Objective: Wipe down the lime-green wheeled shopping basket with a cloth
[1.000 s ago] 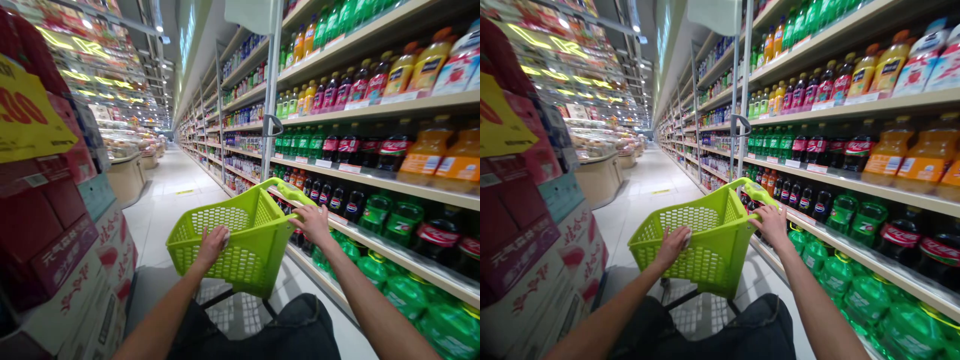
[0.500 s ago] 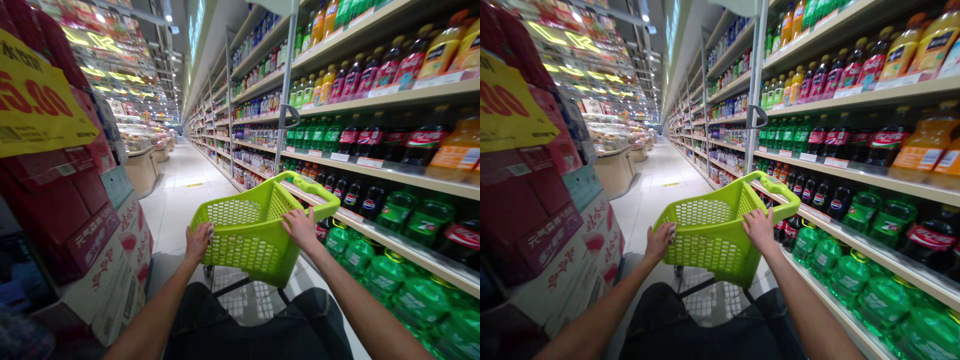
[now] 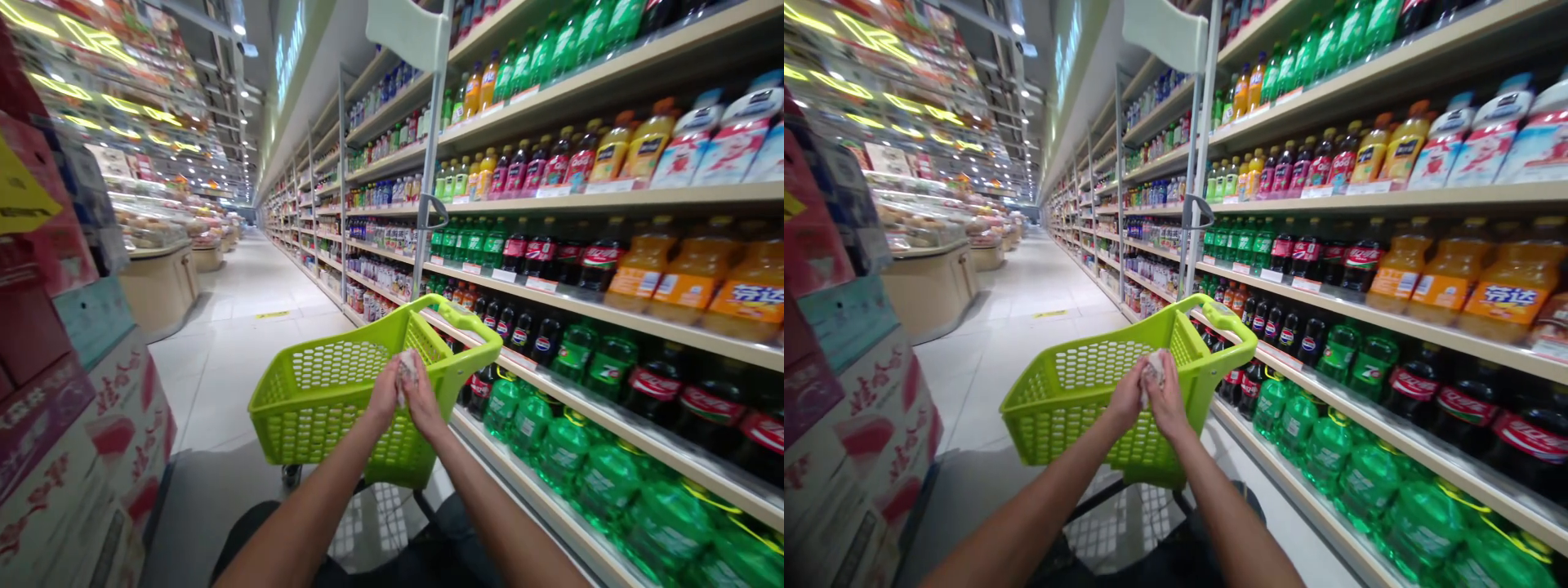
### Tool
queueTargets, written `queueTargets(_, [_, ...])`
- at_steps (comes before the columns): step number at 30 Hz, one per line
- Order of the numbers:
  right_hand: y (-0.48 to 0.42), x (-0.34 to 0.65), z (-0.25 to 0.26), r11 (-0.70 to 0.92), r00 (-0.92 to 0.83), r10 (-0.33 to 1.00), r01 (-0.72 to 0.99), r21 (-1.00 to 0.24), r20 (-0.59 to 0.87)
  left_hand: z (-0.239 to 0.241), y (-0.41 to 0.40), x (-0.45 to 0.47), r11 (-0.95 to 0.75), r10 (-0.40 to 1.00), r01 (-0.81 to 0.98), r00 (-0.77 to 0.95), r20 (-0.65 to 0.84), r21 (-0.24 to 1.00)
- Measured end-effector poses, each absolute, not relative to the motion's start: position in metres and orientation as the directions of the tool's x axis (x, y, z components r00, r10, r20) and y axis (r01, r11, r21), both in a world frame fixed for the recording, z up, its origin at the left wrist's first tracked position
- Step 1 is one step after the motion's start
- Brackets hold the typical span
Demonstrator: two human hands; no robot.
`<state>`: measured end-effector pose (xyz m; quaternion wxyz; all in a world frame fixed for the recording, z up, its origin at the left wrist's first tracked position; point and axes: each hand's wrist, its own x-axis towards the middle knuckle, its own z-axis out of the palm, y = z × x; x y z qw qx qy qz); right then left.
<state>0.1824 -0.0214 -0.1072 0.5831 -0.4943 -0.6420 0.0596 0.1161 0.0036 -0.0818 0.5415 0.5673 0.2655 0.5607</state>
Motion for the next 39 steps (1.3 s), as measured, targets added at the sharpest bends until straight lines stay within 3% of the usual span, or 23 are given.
queueTargets(2, [-0.024, 0.201, -0.097, 0.507, 0.245, 0.655, 0.559, -0.656, 0.715, -0.073, -0.001, 0.118, -0.252, 0.852, -0.339, 0.366, 0.373, 0.907])
queueTargets(3, [-0.026, 0.217, -0.089, 0.509, 0.258, 0.613, 0.594, -0.623, 0.747, -0.072, -0.001, 0.111, -0.308, 0.830, -0.272, 0.391, 0.397, 0.912])
queueTargets(5, [-0.032, 0.259, -0.068, 0.466, 0.274, 0.493, 0.718, -0.517, 0.826, -0.078, 0.002, 0.088, -0.480, 0.826, 0.037, 0.354, 0.438, 0.876])
queueTargets(6, [-0.034, 0.283, -0.059, 0.403, 0.297, 0.399, 0.793, -0.457, 0.868, -0.085, 0.006, 0.074, -0.530, 0.838, 0.263, 0.309, 0.450, 0.806])
queueTargets(8, [-0.036, 0.324, -0.048, 0.226, 0.336, 0.279, 0.888, -0.401, 0.900, -0.103, 0.013, 0.047, -0.434, 0.882, 0.655, 0.168, 0.441, 0.618])
queueTargets(11, [-0.032, 0.343, -0.065, 0.188, 0.178, 0.396, 0.945, -0.269, 0.901, -0.130, 0.020, 0.024, -0.389, 0.865, 0.862, 0.219, 0.452, 0.326])
queueTargets(14, [-0.032, 0.308, -0.121, 0.399, -0.116, 0.456, 0.913, -0.086, 0.882, -0.140, 0.023, 0.019, -0.415, 0.839, 0.883, 0.277, 0.468, 0.221])
queueTargets(18, [-0.044, 0.272, -0.174, 0.552, -0.298, 0.422, 0.834, 0.018, 0.856, -0.141, 0.027, 0.017, -0.473, 0.810, 0.862, 0.344, 0.474, 0.182])
queueTargets(25, [-0.039, 0.324, -0.098, 0.294, 0.067, 0.307, 0.942, -0.161, 0.949, -0.144, 0.030, 0.016, -0.447, 0.813, 0.874, 0.309, 0.493, 0.189])
queueTargets(29, [-0.039, 0.295, -0.162, 0.414, -0.129, 0.504, 0.904, -0.108, 0.854, -0.142, 0.030, 0.017, -0.441, 0.829, 0.873, 0.308, 0.467, 0.207])
queueTargets(31, [-0.046, 0.278, -0.202, 0.519, -0.282, 0.551, 0.853, -0.059, 0.785, -0.143, 0.031, 0.016, -0.453, 0.821, 0.867, 0.314, 0.476, 0.210])
queueTargets(33, [-0.050, 0.272, -0.210, 0.545, -0.317, 0.557, 0.837, -0.049, 0.768, -0.145, 0.033, 0.015, -0.464, 0.808, 0.861, 0.315, 0.499, 0.208])
queueTargets(39, [-0.030, 0.298, -0.109, 0.361, -0.056, 0.433, 0.925, -0.116, 0.900, -0.145, 0.032, 0.017, -0.456, 0.817, 0.861, 0.305, 0.489, 0.225])
